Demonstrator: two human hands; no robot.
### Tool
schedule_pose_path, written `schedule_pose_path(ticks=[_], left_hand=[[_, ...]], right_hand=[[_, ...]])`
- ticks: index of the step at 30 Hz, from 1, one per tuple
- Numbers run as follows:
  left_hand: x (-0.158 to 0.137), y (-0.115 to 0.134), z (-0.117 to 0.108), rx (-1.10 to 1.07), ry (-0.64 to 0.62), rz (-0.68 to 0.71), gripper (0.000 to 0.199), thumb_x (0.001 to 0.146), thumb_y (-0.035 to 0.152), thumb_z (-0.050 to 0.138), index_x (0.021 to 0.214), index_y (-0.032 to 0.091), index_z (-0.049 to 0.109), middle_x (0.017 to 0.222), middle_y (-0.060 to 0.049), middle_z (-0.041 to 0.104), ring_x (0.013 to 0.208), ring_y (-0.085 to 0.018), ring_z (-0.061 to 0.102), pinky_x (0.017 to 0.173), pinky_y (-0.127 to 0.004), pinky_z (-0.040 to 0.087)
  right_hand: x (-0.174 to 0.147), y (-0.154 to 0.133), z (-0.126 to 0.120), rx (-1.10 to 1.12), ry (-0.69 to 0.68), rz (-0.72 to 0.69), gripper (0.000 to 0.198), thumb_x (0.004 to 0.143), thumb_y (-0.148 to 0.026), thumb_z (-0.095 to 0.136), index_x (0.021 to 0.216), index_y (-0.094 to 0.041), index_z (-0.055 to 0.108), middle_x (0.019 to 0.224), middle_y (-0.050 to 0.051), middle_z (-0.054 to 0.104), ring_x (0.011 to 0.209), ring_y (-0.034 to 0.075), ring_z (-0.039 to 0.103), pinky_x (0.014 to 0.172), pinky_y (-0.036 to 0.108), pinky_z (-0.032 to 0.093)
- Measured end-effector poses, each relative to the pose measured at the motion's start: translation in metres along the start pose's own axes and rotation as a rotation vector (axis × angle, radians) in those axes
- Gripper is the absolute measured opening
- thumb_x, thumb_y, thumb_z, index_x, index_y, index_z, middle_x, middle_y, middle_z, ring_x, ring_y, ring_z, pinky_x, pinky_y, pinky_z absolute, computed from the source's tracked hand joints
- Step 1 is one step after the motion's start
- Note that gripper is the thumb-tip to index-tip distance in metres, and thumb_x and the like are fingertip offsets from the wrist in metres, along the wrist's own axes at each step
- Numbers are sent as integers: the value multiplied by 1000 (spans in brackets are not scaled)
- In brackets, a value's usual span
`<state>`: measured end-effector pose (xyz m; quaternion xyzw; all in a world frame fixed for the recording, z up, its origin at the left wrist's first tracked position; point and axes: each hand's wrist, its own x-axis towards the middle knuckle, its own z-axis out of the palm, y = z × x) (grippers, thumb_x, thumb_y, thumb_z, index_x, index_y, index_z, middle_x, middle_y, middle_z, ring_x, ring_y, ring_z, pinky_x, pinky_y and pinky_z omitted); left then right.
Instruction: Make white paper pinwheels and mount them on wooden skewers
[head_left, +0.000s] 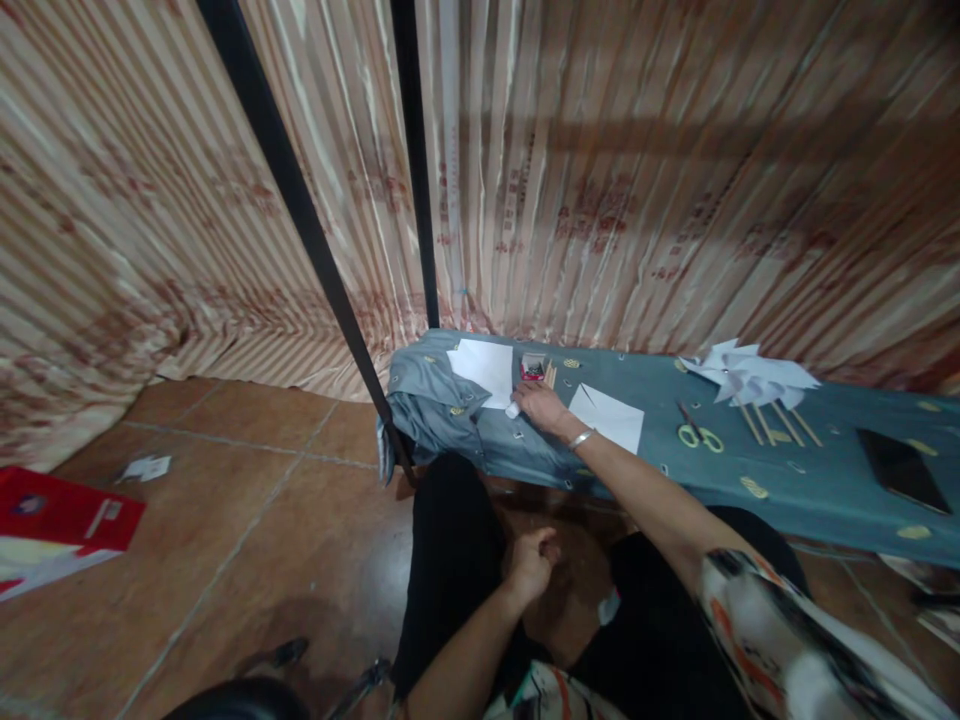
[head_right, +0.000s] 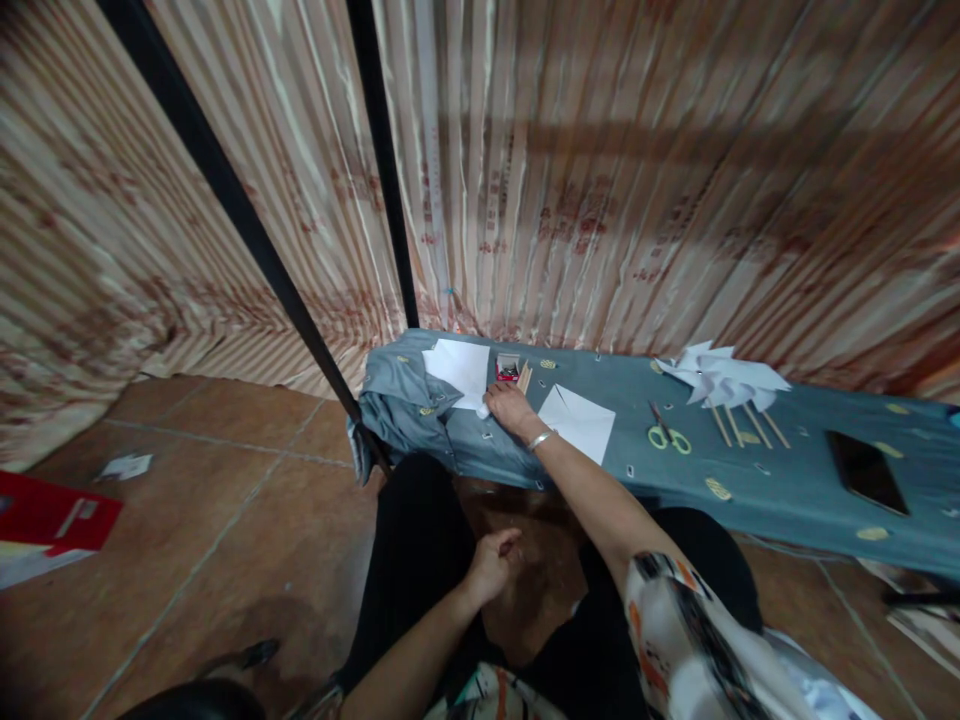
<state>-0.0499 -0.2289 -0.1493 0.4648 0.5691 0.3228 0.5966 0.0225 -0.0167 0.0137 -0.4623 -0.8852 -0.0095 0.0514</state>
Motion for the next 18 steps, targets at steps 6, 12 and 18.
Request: schedule_pose_path(ticks=[6,12,18], left_hand=[[8,21,4,-232,42,25,34,71,23,72,104,17,73,102,-12,75,94,-24,70,93,-40,53],[25,89,-18,-607,173,89,43,61,43,83,94,16,75,88,-9,76,84,-21,69,92,-39,50],[36,168,-18,-728,19,204,47,67,51,78,98,15,73,95,-9,73,90,-19,67,83,-30,50]], right_hand=[[-40,14,-19,167,98,98,34,95,-24,46,124,-10,59,116,16,67,105,26,61,90,36,45],[-97,26,-22,1432,104,343,43,76,-55,70,97,-18,72,80,3,72,72,16,63,69,28,49],[-133,24,-27,1971,11,436,39,68,-51,79,84,-16,75,70,4,71,62,13,62,59,24,50]])
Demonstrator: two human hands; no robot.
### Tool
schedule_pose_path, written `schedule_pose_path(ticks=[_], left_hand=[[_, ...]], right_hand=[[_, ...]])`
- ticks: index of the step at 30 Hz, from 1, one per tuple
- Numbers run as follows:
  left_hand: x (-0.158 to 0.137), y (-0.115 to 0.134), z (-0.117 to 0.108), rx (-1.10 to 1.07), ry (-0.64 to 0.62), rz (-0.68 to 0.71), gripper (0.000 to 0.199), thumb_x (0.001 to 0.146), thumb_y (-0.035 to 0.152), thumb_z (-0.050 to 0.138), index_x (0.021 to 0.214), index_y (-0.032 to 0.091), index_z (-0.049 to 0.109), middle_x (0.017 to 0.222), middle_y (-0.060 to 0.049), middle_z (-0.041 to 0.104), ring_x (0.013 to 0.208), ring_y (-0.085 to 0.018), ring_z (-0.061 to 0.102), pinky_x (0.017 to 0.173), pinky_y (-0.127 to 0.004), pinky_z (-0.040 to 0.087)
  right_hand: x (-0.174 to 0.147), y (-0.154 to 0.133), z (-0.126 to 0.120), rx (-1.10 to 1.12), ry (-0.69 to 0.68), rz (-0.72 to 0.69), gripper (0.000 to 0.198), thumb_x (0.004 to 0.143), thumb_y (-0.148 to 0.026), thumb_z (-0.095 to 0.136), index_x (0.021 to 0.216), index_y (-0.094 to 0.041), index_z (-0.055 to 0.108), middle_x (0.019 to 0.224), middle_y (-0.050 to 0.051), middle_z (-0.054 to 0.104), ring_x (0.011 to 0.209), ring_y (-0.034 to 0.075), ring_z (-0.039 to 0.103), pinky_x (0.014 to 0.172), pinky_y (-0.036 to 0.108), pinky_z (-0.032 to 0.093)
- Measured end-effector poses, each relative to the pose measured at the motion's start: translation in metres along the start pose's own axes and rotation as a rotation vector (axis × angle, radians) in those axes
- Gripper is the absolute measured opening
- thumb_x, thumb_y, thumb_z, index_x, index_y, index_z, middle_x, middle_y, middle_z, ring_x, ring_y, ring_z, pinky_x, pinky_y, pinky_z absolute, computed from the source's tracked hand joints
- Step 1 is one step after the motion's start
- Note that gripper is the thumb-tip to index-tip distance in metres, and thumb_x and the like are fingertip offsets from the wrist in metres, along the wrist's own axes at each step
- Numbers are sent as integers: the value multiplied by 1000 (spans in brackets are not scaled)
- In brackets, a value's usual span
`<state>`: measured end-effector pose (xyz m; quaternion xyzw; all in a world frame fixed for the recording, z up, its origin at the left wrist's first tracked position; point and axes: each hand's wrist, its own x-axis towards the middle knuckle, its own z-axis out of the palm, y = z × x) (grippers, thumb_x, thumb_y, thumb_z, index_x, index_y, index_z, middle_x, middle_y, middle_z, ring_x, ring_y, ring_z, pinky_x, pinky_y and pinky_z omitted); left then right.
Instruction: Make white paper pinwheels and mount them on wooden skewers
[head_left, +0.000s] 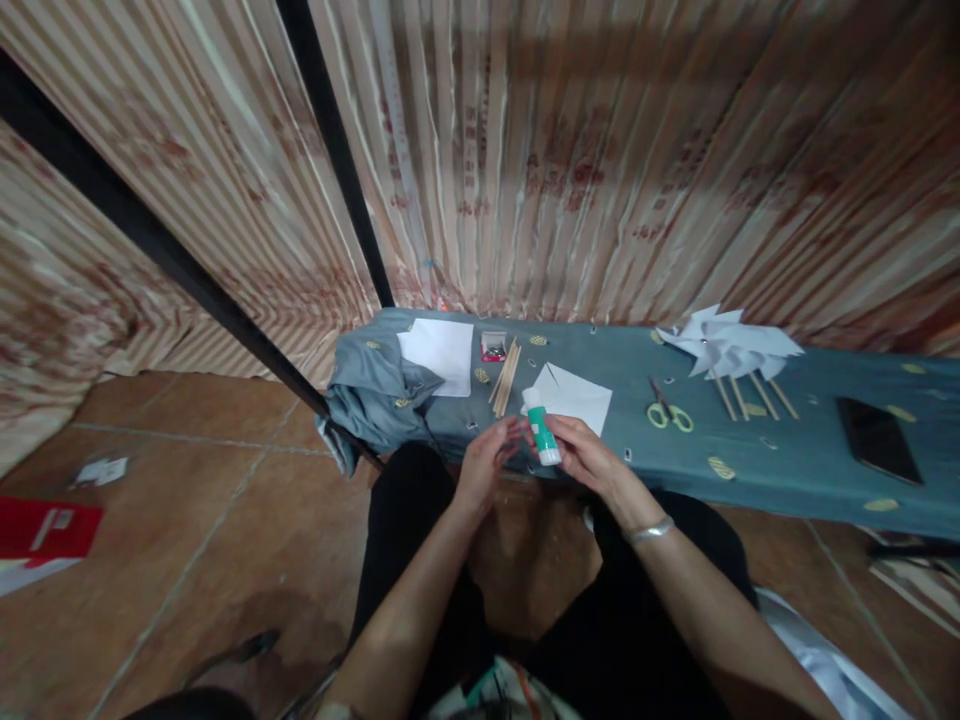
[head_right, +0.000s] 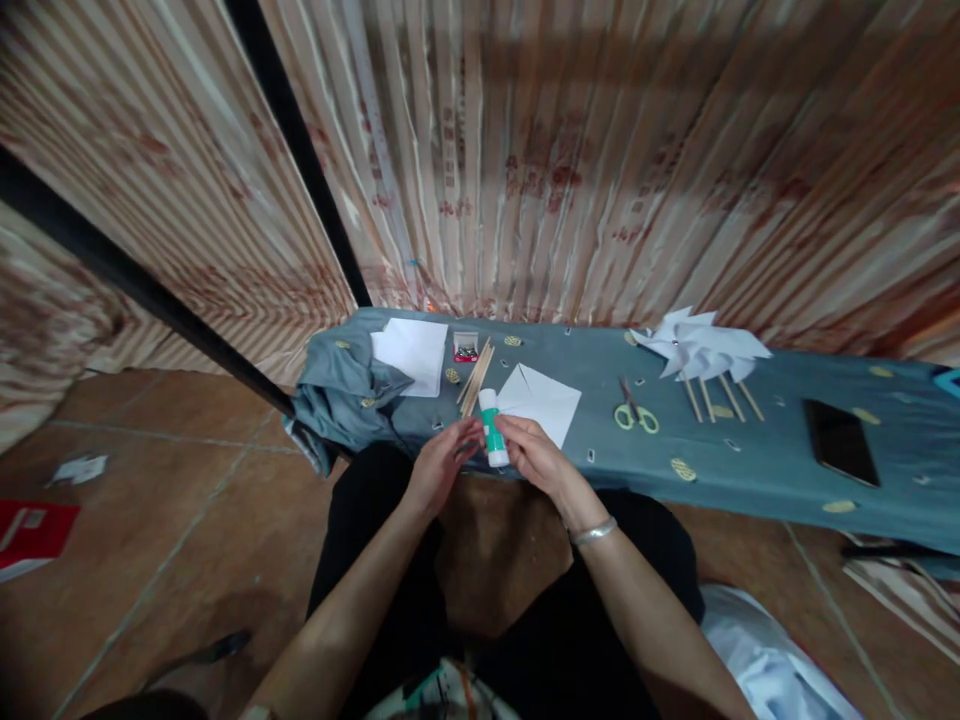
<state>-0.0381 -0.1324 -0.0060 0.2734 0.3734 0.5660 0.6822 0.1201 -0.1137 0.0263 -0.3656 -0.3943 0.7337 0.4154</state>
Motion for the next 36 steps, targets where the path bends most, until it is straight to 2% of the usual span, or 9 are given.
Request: schedule_pose_path(ticks=[3,7,13,18,21,29,32,34,36], left_hand=[[7,5,26,-92,-184,-55,48,68,55,77,89,12,70,70,0,62,64,-12,61,66,-26,50],[12,-1,41,-28,-251,-113,43,70,53,76,77,13,61,54,8,45,46,-8,52,53,-25,46],[17,-15,42,1,-152,-113,41,62,46,82,81,14,66,61,4,59,50,-7,51,55,-23,43],[23,-20,38,-84,1,-101,37,58,35,86,84,15,70,75,1,68,68,-9,60,72,-23,47],[27,-23,35,-113,65,-97,38,57,28,87,90,16,71,84,1,71,78,-9,63,80,-24,46],[39,-13,19,-69,139,-12,37,61,28,84,94,17,71,87,-1,72,82,-11,65,83,-26,47],[59,3,-2,114,195,158,38,65,33,80,99,17,71,89,-2,71,83,-13,65,83,-29,48],[77,15,-16,412,196,302,35,70,31,75,103,18,71,92,-4,71,87,-16,64,85,-31,48],[94,27,-26,822,159,432,31,76,26,68,106,19,71,100,-5,71,95,-20,62,89,-34,48]], right_hand=[[-8,4,-8,105,-25,5,32,69,-45,80,80,-16,75,67,3,69,58,11,60,56,21,49],[-16,10,-20,176,-51,28,31,71,-42,78,79,-12,74,66,4,69,59,11,60,54,20,48],[-26,16,-29,212,11,8,30,70,-37,81,89,-14,75,74,3,72,62,9,62,57,18,49],[-27,27,-38,281,203,-19,35,59,-25,88,91,-18,75,85,1,75,71,10,66,70,19,55],[-23,35,-44,353,294,-64,34,57,-22,89,88,-18,75,81,1,75,69,9,67,69,19,55],[-15,41,-52,426,392,-102,27,60,-21,87,83,-18,73,73,0,73,64,10,66,63,20,57],[-17,38,-60,434,394,-135,21,64,-20,83,81,-21,71,74,-1,73,66,12,67,64,24,58],[-18,35,-65,444,396,-150,19,67,-21,81,82,-22,71,76,-1,73,67,12,67,65,26,59],[-19,32,-68,449,399,-154,21,67,-21,80,85,-22,71,77,-1,73,67,12,67,66,25,59]])
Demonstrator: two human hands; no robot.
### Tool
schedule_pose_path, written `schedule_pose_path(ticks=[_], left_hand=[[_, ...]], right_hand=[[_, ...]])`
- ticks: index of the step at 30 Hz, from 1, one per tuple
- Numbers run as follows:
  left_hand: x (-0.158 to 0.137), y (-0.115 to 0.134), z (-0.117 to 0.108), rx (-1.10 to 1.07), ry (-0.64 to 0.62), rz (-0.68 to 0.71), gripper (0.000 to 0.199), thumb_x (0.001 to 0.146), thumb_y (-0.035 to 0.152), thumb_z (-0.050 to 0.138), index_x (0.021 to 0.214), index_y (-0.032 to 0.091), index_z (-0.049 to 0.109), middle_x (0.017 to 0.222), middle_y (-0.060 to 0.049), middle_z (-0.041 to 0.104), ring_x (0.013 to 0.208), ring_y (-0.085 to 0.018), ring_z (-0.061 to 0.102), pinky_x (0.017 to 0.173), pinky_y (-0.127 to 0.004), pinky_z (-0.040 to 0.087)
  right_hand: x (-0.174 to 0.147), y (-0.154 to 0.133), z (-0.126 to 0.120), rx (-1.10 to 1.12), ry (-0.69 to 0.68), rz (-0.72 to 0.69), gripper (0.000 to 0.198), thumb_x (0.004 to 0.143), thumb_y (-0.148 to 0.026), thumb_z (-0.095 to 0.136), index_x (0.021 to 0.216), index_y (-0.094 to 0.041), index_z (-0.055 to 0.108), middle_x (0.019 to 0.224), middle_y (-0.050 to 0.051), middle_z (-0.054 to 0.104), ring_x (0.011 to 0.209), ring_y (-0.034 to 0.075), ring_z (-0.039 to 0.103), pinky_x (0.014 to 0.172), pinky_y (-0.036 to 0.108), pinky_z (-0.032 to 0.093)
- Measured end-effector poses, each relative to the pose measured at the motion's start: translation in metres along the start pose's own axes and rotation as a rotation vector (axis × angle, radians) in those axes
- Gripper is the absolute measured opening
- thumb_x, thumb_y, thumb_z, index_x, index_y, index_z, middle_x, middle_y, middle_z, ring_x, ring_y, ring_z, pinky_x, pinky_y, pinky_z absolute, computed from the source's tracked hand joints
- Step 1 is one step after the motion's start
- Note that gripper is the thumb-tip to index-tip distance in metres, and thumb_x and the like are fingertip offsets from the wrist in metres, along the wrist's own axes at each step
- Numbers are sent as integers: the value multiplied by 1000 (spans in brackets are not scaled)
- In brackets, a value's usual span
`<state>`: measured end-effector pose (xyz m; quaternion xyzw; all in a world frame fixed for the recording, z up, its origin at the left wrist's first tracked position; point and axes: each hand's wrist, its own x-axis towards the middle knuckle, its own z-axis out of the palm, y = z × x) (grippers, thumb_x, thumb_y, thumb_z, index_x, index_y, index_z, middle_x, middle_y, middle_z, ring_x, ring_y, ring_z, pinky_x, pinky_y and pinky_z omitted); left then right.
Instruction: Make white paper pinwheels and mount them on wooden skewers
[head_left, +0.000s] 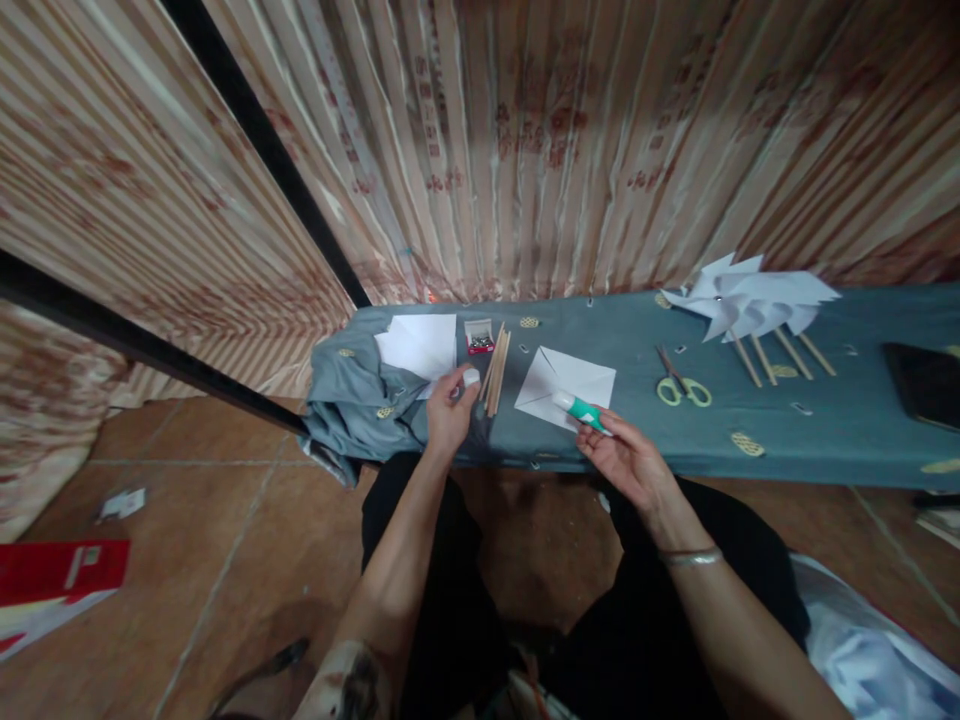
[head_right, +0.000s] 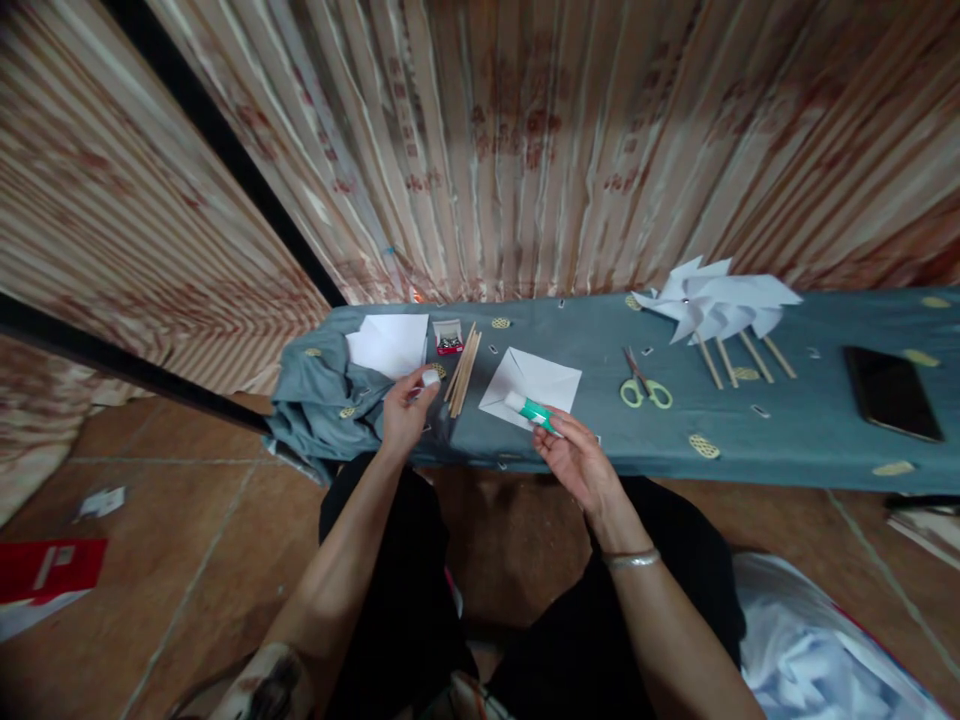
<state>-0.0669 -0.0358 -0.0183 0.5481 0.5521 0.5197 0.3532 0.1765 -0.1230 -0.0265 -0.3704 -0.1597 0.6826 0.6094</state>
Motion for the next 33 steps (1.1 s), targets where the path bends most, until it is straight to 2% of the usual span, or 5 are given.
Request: schedule_pose_path(ticks=[5,10,22,26,33], left_hand=[[34,0,-6,752,-195,214,36,80,19,62,116,14,65,107,-13,68,108,-29,56,96,-43,43],[43,0,-8,1000,-277,276,23,82,22,59,102,20,69,105,-11,67,108,-31,54,91,-43,42],[35,-11,-7,918,-240,229,53,76,25,64,128,18,59,128,-12,60,119,-35,47,96,-49,41],[16,-1,3,830,-175,368,55,81,25,59,135,17,51,141,-13,50,129,-33,41,106,-50,34],[-33,9,65,581,-682,669,38,92,33,52,127,17,56,144,-17,48,142,-31,33,113,-54,29]], right_hand=[[1,-8,-2,-1,20,-28,25,65,-18,80,88,-21,71,77,0,72,69,11,66,66,23,58],[1,-15,-10,-21,21,-86,23,68,-19,78,89,-19,70,78,2,71,70,12,66,69,24,58],[12,-21,-21,145,185,-28,28,79,-43,75,71,-20,61,65,0,66,61,11,64,60,23,57],[12,-20,-18,201,205,-21,28,78,-39,76,67,-20,59,61,-1,65,60,11,63,59,23,57],[11,-18,-6,253,247,-27,14,79,-21,75,76,-21,61,67,-3,67,61,9,63,58,20,56]])
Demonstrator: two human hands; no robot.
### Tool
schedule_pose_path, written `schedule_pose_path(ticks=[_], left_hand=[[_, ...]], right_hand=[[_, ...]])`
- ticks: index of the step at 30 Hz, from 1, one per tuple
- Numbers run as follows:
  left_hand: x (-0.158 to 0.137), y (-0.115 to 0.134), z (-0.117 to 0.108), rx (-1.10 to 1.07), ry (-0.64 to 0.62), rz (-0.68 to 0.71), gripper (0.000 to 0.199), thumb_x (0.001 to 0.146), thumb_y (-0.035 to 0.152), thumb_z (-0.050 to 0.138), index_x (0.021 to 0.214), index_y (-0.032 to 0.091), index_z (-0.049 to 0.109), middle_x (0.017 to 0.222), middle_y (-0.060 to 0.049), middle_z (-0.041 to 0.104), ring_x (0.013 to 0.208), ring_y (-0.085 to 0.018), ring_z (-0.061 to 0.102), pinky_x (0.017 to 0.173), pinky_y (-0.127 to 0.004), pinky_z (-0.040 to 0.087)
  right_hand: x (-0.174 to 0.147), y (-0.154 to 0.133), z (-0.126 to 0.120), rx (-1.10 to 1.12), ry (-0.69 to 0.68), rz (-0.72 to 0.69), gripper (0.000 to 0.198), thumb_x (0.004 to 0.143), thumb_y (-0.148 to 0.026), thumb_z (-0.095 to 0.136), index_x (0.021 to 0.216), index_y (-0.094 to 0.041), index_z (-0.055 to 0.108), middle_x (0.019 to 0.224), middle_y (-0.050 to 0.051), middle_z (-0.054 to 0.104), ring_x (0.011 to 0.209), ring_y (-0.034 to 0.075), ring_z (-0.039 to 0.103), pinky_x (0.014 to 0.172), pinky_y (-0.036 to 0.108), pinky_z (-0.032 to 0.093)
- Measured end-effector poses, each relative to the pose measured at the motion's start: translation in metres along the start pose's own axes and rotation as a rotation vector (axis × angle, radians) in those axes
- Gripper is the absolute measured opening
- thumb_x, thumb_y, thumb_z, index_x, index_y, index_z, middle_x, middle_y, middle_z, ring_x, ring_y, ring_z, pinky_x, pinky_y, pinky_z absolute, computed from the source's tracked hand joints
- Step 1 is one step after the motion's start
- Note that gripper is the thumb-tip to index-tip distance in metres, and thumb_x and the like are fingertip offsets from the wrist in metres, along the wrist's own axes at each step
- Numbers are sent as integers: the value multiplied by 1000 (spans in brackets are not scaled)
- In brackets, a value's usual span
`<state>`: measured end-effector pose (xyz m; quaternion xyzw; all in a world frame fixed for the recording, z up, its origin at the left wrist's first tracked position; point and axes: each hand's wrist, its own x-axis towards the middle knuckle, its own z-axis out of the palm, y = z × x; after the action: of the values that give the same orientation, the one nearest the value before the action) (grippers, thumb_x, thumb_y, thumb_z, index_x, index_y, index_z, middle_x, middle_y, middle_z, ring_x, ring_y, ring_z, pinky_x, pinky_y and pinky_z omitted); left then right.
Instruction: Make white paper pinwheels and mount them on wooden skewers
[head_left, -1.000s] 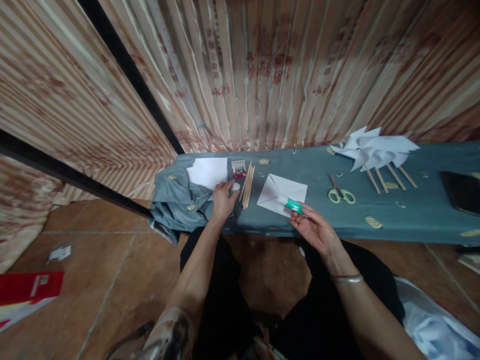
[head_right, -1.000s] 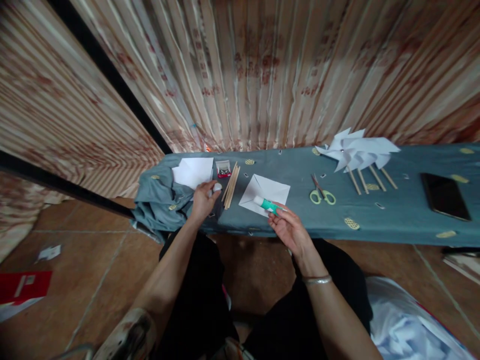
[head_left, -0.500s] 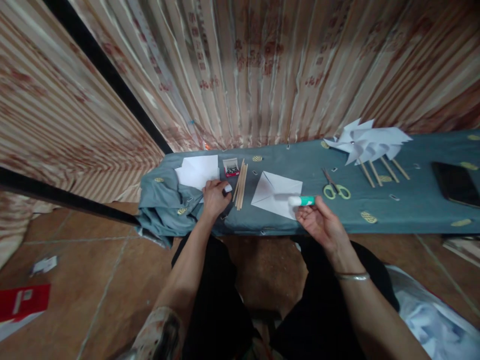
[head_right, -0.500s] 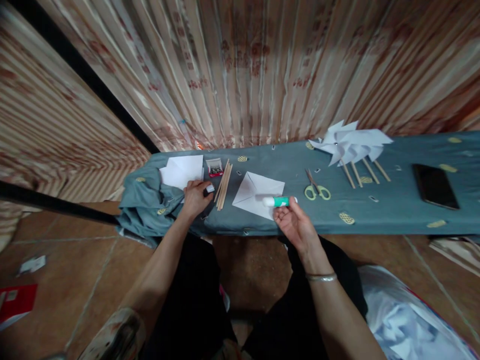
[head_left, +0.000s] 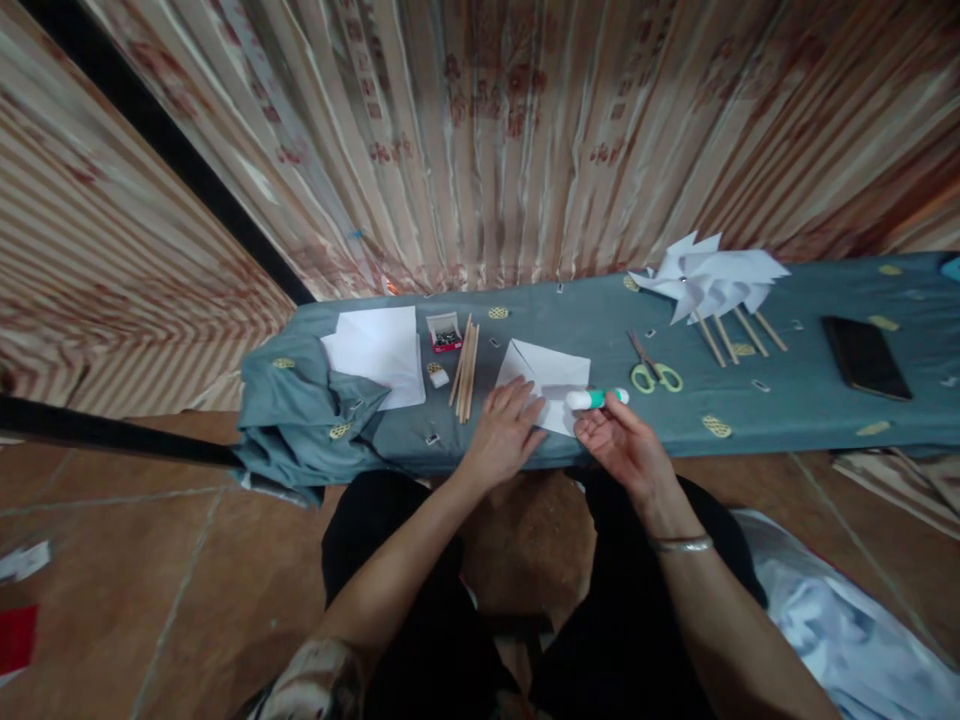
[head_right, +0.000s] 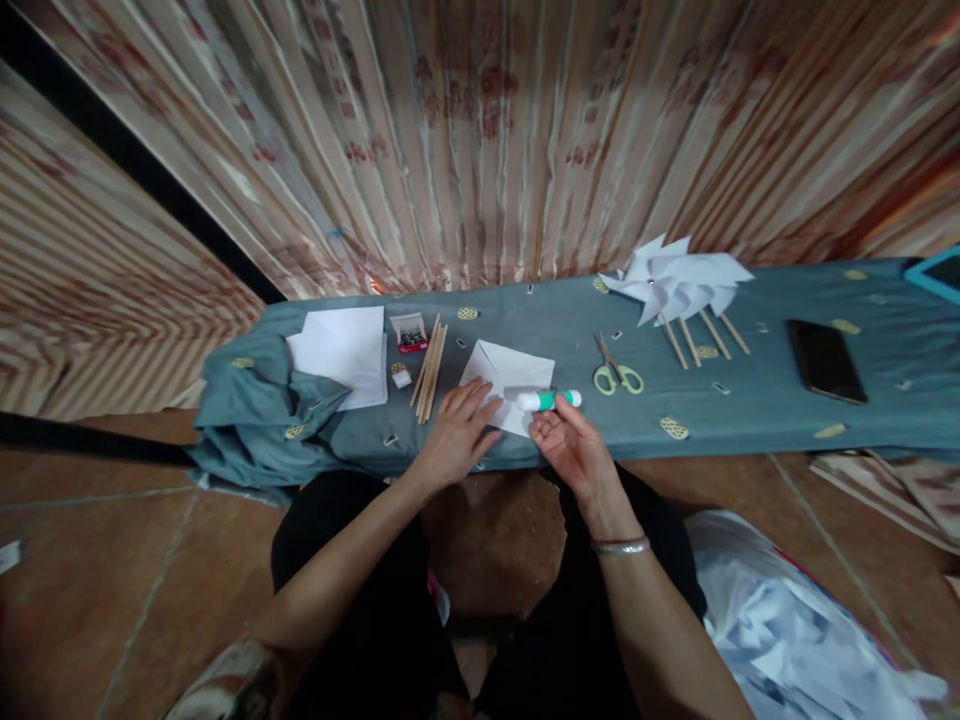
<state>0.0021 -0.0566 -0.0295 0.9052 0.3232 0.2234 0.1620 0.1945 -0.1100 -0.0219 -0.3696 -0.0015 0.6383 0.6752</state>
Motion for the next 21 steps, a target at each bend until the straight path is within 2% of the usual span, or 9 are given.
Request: schedule_pose_path(ticks=[4,8,10,13,17,19,21], left_hand=[[2,4,19,100,-70,-14,49,90,41,56,133,17,53,151,-21,39,146,-35,25,114,-58,27],[-1,1,21,190,-80,-6,50,91,46,53,134,18,52,150,-21,41,145,-36,28,113,-57,30],[-1,1,21,203,-74,0,51,91,46,53,134,18,52,149,-21,41,144,-37,30,112,-57,31],[-1,1,22,202,-55,8,52,90,47,55,134,18,52,148,-21,43,143,-38,31,112,-58,32],[-1,1,22,189,-31,23,53,90,48,54,133,17,52,147,-21,44,143,-38,32,111,-58,32],[-1,1,21,183,-28,24,53,90,48,54,133,17,52,146,-21,45,143,-38,32,111,-58,33],[-1,1,21,175,-33,21,53,90,47,55,134,17,51,146,-21,44,143,-38,32,112,-58,33]], right_hand=[[-6,-4,0,17,-9,35,13,82,-23,73,78,-20,61,67,-2,65,59,8,62,59,20,57],[-8,-13,8,92,-22,146,12,83,-21,71,80,-18,60,63,-4,60,57,7,61,62,20,58],[-3,-20,18,26,-8,132,14,80,-20,73,78,-19,60,63,-3,61,58,7,61,61,20,58],[14,-28,34,-192,30,-21,22,71,-22,82,70,-19,60,60,-3,63,55,8,59,57,20,57],[42,-23,42,-554,42,-395,37,51,-34,92,68,-19,64,62,-4,64,52,7,56,50,18,51],[52,-16,39,-700,65,-528,42,50,-44,91,69,-19,63,62,-4,64,52,8,56,50,20,49],[57,-8,32,-793,60,-577,44,53,-52,87,71,-20,62,62,-3,63,53,10,56,48,22,46]])
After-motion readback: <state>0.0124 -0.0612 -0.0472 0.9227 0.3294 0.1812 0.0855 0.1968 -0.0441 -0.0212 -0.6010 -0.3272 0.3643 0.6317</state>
